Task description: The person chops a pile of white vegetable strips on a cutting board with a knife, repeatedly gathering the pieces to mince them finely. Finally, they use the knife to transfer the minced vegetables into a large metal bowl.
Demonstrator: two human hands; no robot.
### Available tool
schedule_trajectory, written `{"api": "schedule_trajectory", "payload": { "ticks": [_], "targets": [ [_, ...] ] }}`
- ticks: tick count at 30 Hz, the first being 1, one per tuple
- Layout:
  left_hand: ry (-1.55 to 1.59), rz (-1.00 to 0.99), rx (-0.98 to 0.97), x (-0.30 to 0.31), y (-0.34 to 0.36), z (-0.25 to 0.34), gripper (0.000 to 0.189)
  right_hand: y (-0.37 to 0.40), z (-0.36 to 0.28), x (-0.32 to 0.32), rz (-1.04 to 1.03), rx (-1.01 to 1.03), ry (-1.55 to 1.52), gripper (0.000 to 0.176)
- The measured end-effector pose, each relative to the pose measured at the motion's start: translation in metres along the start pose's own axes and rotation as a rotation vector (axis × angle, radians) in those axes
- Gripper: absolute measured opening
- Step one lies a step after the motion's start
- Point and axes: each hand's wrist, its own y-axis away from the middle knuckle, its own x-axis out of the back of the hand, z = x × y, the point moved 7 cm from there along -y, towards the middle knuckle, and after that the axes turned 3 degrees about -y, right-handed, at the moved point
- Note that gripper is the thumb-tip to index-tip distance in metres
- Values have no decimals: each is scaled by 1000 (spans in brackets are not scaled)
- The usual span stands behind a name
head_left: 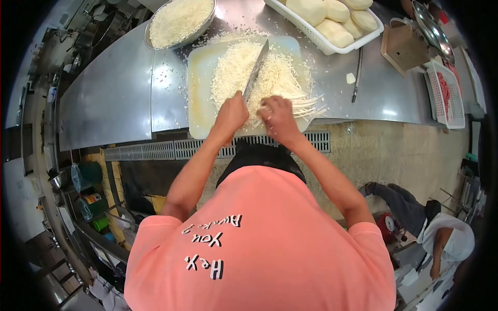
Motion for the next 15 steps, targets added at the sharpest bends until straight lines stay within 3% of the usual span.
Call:
{"api": "schedule_trajectory", "payload": {
  "ticks": [3,6,9,11,12,15],
  "targets": [
    [69,-121,92,38,0,21,20,16,-10,-22,-113,-13,14,16],
    [-35,55,76,43,19,19,20,22,-5,-26,-119,-58,42,14],
    [-12,-1,135,15,2,-12,19,31,2,-24,-141,-155,131,11],
    [86,-60,191,51,2,5,19,25,11,-7,39,-203,106,9],
    [177,-132,239,60,4,9,19,21,11,-3,35,-198,105,9],
    [54,-6,216,60,8,-2,19,10,15,12,98,-195,32,15]
  ]
}}
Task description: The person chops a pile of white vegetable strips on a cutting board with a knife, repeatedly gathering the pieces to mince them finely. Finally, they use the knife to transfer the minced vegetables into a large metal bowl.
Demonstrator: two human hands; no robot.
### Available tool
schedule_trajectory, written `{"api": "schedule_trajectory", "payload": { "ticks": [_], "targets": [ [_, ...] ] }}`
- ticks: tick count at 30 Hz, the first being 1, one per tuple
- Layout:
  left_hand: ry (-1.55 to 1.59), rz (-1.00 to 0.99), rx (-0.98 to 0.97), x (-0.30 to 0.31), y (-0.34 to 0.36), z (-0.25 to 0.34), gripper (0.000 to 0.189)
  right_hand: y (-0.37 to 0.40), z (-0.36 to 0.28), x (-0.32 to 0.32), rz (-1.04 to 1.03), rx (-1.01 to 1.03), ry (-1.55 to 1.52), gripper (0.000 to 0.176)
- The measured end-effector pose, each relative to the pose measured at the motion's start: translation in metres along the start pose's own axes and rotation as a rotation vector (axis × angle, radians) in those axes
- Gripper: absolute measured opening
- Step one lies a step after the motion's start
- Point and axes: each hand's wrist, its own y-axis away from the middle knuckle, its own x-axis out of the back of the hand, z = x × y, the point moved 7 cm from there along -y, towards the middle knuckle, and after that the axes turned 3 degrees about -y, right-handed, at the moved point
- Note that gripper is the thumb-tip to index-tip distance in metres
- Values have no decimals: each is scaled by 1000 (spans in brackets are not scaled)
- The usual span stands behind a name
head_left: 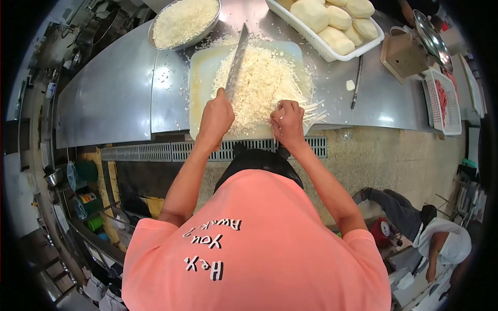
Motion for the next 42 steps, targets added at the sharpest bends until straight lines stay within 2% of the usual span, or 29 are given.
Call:
{"api": "schedule_trajectory", "payload": {
  "ticks": [2,4,7,8,9,10,11,12,13,14,15,17,19,22,23,24,25,27,28,30,31,33,34,36,38,39,40,41,42],
  "targets": [
    [-75,43,35,-12,-7,-18,19,-7,2,3,-9,1,-7,15],
    [-126,-29,-54,-15,-26,-27,18,-13,1,2,-28,20,-21,16],
    [33,-39,16,16,-14,-20,20,-23,15,7,-29,16,20,20],
    [28,102,-52,26,-3,-9,19,-30,23,11,37,8,-11,21],
    [27,105,-53,20,-7,-16,19,-37,32,15,103,-3,-41,23],
    [-45,77,-6,2,-14,-33,19,-42,50,9,37,-71,9,50],
    [-114,51,44,-15,-21,-51,19,-47,55,9,33,-68,7,50],
    [-84,-12,45,-25,-33,-68,21,-51,62,4,-40,-142,71,69],
    [-82,-4,47,-4,-28,-56,21,-55,70,1,-103,-213,137,88],
    [74,-61,121,17,-25,-47,21,-55,81,-7,-279,-325,145,117],
    [226,-128,201,27,-19,-44,22,-51,81,-8,-279,-324,145,117],
    [145,-44,165,35,-34,-71,23,-46,76,-19,-378,-236,241,120],
    [-129,316,-153,50,-54,-85,23,-39,65,-21,-367,-212,190,121],
    [-284,229,-148,34,-85,-102,22,-40,55,-22,-332,-169,104,116],
    [-353,193,-133,26,-91,-103,21,-41,57,-22,-319,-191,45,110],
    [-384,171,-243,16,-88,-90,19,-42,60,-24,-310,-213,-17,103],
    [-378,178,-230,12,-83,-78,19,-44,64,-28,-319,-202,-16,103],
    [-338,60,-393,-1,-68,-51,18,-58,73,-25,-155,-212,-38,86],
    [-330,79,-368,5,-63,-52,18,-68,79,-23,-107,-215,-63,64],
    [-317,36,-354,14,-54,-54,17,-93,98,-29,-83,-190,-117,57],
    [-314,46,-338,19,-44,-61,17,-104,114,-32,-41,-197,-167,51],
    [-39,193,-386,43,-11,-78,16,-127,147,-51,-77,-145,-192,49],
    [-44,200,-375,50,7,-81,16,-137,154,-63,-101,-106,-213,48],
    [570,-21,156,47,43,-116,16,-154,154,-82,-135,-82,-272,48],
    [830,13,337,23,74,-151,14,-166,146,-95,-169,-56,-329,48],
    [829,21,343,5,86,-160,14,-170,135,-107,-283,-89,-468,47],
    [942,55,435,-17,100,-173,13,-172,123,-119,-397,-122,-606,47],
    [1056,90,527,-35,111,-183,12,-176,110,-120,-403,-118,-611,47],
    [1132,117,515,-49,114,-176,12,-174,92,-123,-483,-100,-663,48]
  ]
}}
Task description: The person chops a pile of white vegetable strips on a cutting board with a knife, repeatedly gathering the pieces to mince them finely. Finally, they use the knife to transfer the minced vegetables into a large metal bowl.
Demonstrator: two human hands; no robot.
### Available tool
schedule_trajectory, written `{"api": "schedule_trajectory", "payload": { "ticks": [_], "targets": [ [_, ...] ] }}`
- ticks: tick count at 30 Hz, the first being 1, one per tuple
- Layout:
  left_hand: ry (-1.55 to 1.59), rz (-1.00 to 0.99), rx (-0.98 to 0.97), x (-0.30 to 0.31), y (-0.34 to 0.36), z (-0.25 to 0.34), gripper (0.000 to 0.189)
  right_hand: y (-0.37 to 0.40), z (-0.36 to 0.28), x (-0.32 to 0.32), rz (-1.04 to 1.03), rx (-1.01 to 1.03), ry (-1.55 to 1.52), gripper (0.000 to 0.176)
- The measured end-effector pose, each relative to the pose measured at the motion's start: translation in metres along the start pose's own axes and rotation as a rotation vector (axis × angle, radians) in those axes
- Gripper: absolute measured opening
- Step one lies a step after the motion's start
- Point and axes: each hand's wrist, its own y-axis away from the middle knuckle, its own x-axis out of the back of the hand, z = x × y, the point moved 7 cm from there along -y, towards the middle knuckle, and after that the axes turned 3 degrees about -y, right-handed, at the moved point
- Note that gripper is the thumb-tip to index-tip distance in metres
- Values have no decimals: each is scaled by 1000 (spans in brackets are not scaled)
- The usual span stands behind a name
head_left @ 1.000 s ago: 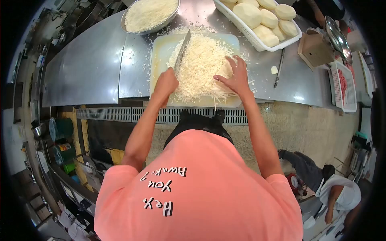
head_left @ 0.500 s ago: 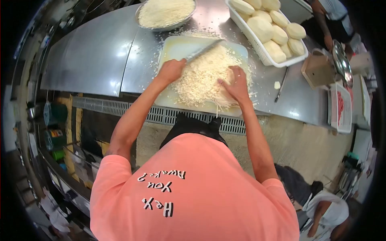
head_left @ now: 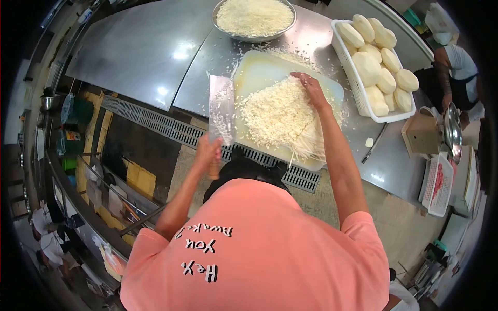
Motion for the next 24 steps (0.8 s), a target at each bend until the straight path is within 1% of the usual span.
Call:
{"api": "schedule_trajectory", "payload": {
  "ticks": [1,3,5,6,7,8,9,10,11,12,13,14,15,17,18,19,21,22,23,24],
  "targets": [
    [81,-1,-15,-19,2,-6,12,-1,-11,-14,-87,3,-44,49],
    [190,-101,13,-63,-2,-8,12,-2,-23,-33,-146,-19,-59,50],
    [73,-77,-59,-102,-16,6,10,1,-46,-50,-230,64,-86,50],
    [79,-77,-61,-110,-24,16,10,5,-57,-55,-259,90,-88,52],
    [-79,-62,-138,-117,-31,33,10,10,-67,-54,-258,88,-82,52],
    [-240,-50,-214,-123,-33,48,11,15,-80,-43,-153,143,-84,46],
    [-240,-62,-213,-123,-29,58,11,22,-92,-31,-44,196,-86,40],
    [-469,-23,-382,-118,-20,83,13,30,-95,-15,62,185,-97,33],
    [-699,9,-556,-120,-8,108,16,38,-92,-3,83,174,-94,33],
    [-838,51,-616,-125,7,126,20,50,-86,18,220,142,22,30],
    [-846,24,-621,-133,9,127,20,63,-80,38,353,108,138,27],
    [-907,14,-563,-139,7,124,20,77,-70,51,446,62,260,26],
    [-968,5,-506,-145,5,120,20,90,-55,56,469,48,264,26],
    [-1045,-54,-558,-167,-30,95,19,115,-27,60,466,-72,415,26],
    [-1110,-86,-602,-177,-42,86,20,129,-17,51,444,-272,249,28],
    [-1118,-107,-609,-179,-38,96,20,142,-14,41,462,-285,248,28],
    [-1065,-214,-603,-179,-30,127,22,154,-29,21,444,-23,546,28],
    [-1099,-211,-638,-179,-8,145,22,163,-30,18,461,-43,540,28],
    [-1116,-231,-642,-182,6,148,22,168,-32,17,479,-63,480,27],
    [-1089,-231,-596,-183,16,148,22,170,-35,18,498,-76,422,27]
  ]
}}
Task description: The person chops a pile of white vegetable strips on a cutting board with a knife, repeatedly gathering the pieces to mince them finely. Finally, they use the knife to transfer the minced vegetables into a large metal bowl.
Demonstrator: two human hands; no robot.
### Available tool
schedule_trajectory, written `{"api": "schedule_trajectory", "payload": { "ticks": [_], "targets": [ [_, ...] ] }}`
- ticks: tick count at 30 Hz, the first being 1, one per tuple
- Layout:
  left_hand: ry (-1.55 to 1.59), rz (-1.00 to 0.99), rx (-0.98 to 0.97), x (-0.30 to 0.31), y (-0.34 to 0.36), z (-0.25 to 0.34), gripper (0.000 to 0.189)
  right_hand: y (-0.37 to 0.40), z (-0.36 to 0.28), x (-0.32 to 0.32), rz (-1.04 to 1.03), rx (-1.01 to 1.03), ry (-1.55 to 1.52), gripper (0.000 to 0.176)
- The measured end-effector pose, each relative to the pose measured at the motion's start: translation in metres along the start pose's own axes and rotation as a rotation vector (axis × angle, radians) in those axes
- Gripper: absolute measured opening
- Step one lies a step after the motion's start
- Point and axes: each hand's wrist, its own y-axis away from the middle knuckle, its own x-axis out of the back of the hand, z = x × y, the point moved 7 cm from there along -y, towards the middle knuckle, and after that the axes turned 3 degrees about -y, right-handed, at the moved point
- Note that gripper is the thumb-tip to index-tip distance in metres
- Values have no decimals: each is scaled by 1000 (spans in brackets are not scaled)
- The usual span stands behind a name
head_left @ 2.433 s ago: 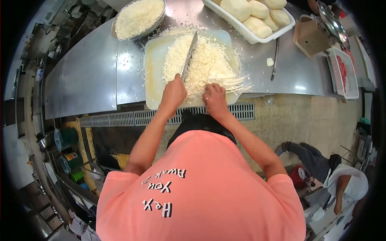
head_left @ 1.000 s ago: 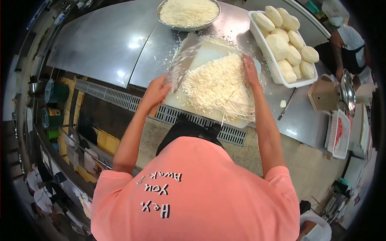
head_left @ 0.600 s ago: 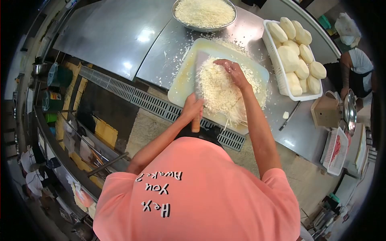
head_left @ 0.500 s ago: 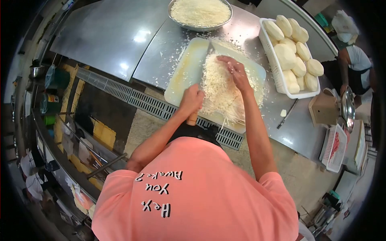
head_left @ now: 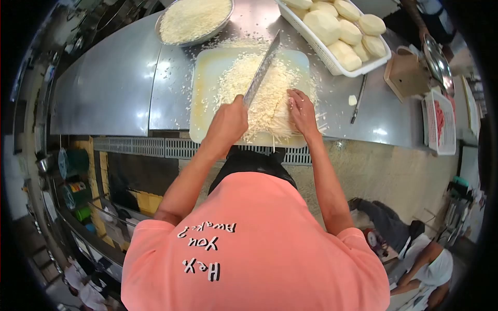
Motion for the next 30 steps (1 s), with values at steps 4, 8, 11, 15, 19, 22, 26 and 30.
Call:
{"api": "schedule_trajectory", "payload": {
  "ticks": [4,8,11,15,19,22,26,30],
  "targets": [
    [-36,-51,-44,-59,-17,-14,18,10,-13,11,167,-37,-172,21],
    [-109,-112,-123,-34,-14,23,15,16,-23,5,261,-43,31,10],
    [-125,-135,-138,-61,-17,18,15,15,-28,-3,299,-3,135,9],
    [-128,-108,-209,-74,-30,19,14,15,-30,-5,302,27,245,16],
    [-108,-185,-130,-44,-3,38,14,18,-31,-5,307,24,238,19],
    [-153,-153,-193,-79,-19,23,13,17,-29,-7,300,26,242,19],
    [-155,-142,-238,-55,-15,41,12,15,-30,-6,292,30,235,19],
    [-149,-138,-244,-75,-10,24,12,18,-28,-6,302,13,247,21]
  ]
}}
